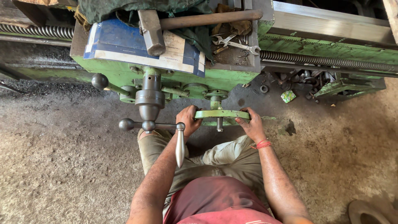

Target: The person operates a milling machine by turning a green handwheel with both hands to adjust the machine's position. The camera is mounted overhead, showing the hands and machine controls throughout the clip.

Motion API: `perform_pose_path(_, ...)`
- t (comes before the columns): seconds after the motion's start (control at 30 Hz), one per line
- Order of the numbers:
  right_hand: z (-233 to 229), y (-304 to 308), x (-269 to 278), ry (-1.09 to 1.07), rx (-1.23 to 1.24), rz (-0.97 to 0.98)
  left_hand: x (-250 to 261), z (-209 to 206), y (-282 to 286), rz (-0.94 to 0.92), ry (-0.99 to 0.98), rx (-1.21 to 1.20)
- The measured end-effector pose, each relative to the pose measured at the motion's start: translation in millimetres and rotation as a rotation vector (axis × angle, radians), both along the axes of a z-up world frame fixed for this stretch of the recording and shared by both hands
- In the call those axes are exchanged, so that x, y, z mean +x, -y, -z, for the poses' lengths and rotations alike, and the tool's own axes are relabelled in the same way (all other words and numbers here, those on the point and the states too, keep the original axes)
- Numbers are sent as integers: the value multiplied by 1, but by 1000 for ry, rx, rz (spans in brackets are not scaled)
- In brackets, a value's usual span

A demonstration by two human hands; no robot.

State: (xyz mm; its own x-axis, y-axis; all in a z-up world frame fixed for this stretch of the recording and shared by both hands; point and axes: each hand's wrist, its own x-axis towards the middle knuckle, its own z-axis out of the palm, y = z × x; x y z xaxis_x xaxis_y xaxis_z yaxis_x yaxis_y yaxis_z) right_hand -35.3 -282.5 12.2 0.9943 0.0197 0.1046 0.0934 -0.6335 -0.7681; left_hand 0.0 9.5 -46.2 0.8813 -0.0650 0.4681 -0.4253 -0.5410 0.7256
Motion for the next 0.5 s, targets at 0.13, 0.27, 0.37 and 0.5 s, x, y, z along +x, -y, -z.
perform_pose_path(0.13, -3, -2, 0, -34, -30, 8, 1, -2, 0, 6, 2, -9)
perform_pose_path(0.27, -5, -3, 0, -12, -37, 6, 0, -3, -1, 8, -8, -21)
perform_pose_path(0.37, -6, -4, 1, -1, -41, 7, -1, -5, -1, 5, -20, -26)
perform_pose_path(0.5, -7, -6, 1, 5, -47, 11, -1, -3, -2, 1, -29, -25)
